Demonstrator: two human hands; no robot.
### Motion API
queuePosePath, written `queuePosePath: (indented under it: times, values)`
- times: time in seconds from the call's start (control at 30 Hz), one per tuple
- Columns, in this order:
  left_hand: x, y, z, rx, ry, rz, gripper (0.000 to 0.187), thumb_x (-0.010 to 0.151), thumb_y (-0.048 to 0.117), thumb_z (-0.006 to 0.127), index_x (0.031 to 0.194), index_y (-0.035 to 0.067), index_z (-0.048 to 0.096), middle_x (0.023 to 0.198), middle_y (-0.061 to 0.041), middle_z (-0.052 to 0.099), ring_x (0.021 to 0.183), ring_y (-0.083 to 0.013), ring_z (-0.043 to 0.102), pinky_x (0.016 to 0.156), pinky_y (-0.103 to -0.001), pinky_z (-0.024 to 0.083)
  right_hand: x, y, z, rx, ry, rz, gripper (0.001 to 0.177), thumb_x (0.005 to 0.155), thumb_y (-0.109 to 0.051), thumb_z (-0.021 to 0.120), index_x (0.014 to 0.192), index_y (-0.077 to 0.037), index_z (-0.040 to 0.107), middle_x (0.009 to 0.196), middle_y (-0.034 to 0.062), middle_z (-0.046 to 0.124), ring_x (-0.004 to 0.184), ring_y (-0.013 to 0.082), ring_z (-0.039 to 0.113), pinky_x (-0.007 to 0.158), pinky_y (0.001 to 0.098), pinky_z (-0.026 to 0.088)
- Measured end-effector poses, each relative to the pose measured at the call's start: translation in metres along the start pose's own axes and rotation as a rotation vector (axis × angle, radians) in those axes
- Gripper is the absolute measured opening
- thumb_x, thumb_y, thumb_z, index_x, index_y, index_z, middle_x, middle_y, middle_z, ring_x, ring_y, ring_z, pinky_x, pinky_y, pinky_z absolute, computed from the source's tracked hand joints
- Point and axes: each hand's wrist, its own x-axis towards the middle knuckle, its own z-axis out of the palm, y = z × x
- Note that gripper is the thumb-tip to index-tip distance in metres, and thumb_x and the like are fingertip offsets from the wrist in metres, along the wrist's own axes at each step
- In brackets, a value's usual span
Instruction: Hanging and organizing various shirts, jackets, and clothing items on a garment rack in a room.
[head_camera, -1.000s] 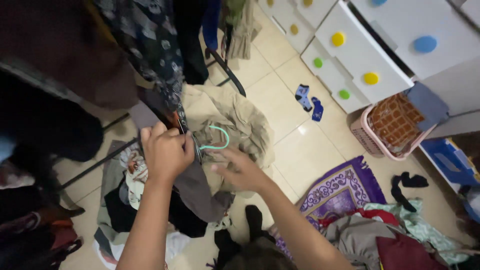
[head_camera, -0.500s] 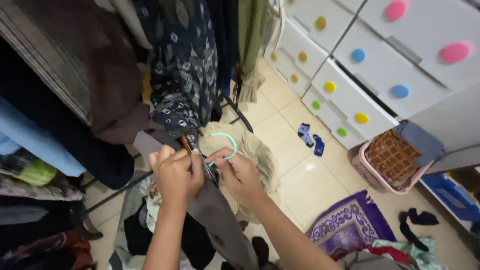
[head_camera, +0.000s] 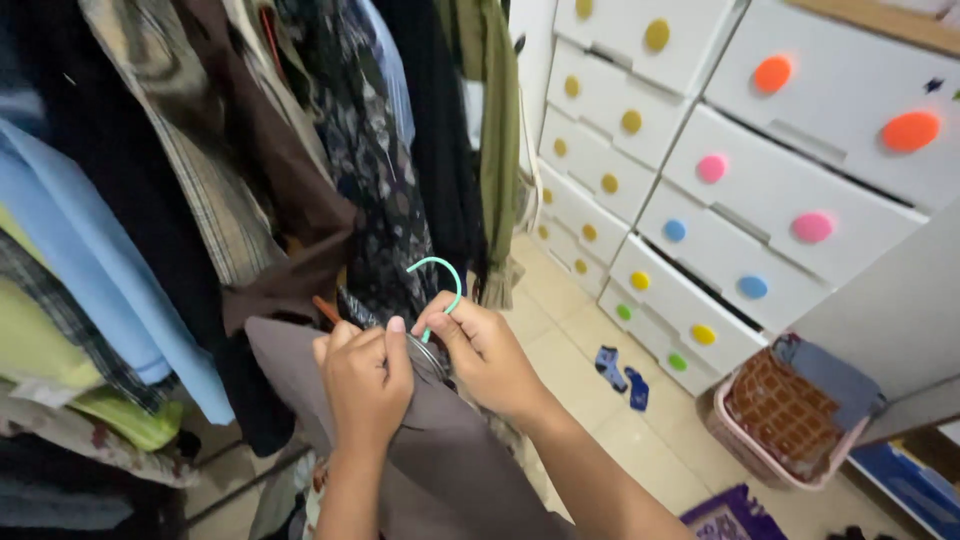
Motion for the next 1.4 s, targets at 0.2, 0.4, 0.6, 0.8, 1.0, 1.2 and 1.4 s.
queuePosePath:
  times: [0.2,0.4,0.6,0.8,1.0,1.2,1.4]
  values:
    - [0.021,0.028,-0.014,-0.024,-0.026,0.027,0.041,0.096,0.020,0.064,0.058,0.007,0.058,0.058,-0.005,0.056,0.065,-0.0255,0.050,0.075,-0.042,0.035,0.016,-0.014,-0.017,-0.030,0.020,-0.082,0.026,0.108,-0.018,0.050,0.092,-0.005,0.066,0.079,-0.0024,0.060,0.075,0.0063,0.052,0.069,0.0251,0.046]
    - [0.038,0.050,-0.027,-0.059,-0.093,0.089,0.026,0.090,0.027,0.069,0.072,0.009,0.068,0.067,-0.003,0.062,0.072,-0.0250,0.053,0.077,-0.042,0.034,0.034,-0.029,-0.036,0.023,0.011,-0.173,0.029,0.109,-0.021,0.050,0.090,-0.004,0.063,0.081,-0.0015,0.062,0.076,0.0067,0.054,0.070,0.0258,0.047]
    - [0.054,0.070,-0.050,0.007,-0.017,0.204,0.024,0.088,0.031,0.073,0.082,0.008,0.069,0.076,-0.004,0.062,0.079,-0.0273,0.054,0.079,-0.043,0.034,0.052,-0.065,-0.044,0.032,-0.046,-0.269,0.030,0.111,-0.022,0.047,0.092,-0.004,0.062,0.083,-0.0009,0.062,0.078,0.0079,0.056,0.073,0.0257,0.048]
    - [0.087,0.096,-0.084,0.153,0.109,0.162,0.034,0.090,0.032,0.076,0.073,0.006,0.063,0.072,-0.006,0.058,0.080,-0.0280,0.053,0.082,-0.042,0.035,0.067,-0.121,-0.070,0.135,-0.334,-0.412,0.024,0.112,-0.020,0.050,0.119,-0.001,0.062,0.108,0.0008,0.063,0.099,0.0090,0.057,0.092,0.0268,0.049]
    - [0.094,0.112,-0.102,0.167,0.170,0.233,0.029,0.090,0.032,0.076,0.079,0.006,0.069,0.074,-0.003,0.061,0.080,-0.0262,0.053,0.086,-0.043,0.034,0.089,-0.107,-0.091,0.336,-0.838,0.058,0.045,0.108,-0.036,0.051,0.141,-0.005,0.057,0.127,-0.0002,0.065,0.115,0.0082,0.060,0.099,0.0279,0.050]
    - [0.082,0.099,-0.089,0.186,0.158,0.187,0.026,0.089,0.032,0.074,0.079,0.008,0.071,0.073,-0.002,0.063,0.082,-0.0255,0.053,0.087,-0.043,0.033,0.088,-0.084,-0.084,0.161,-0.851,0.039,0.045,0.109,-0.038,0.055,0.143,-0.009,0.062,0.111,-0.0018,0.065,0.096,0.0081,0.055,0.081,0.0281,0.046]
    - [0.073,0.073,-0.074,0.276,0.153,0.071,0.032,0.091,0.037,0.073,0.076,0.008,0.069,0.070,-0.002,0.063,0.081,-0.0254,0.054,0.085,-0.044,0.032,0.046,-0.092,-0.048,-0.277,-0.188,-0.458,0.017,0.100,-0.015,0.067,0.104,0.001,0.070,0.082,0.0097,0.073,0.074,0.0119,0.066,0.069,0.0298,0.054]
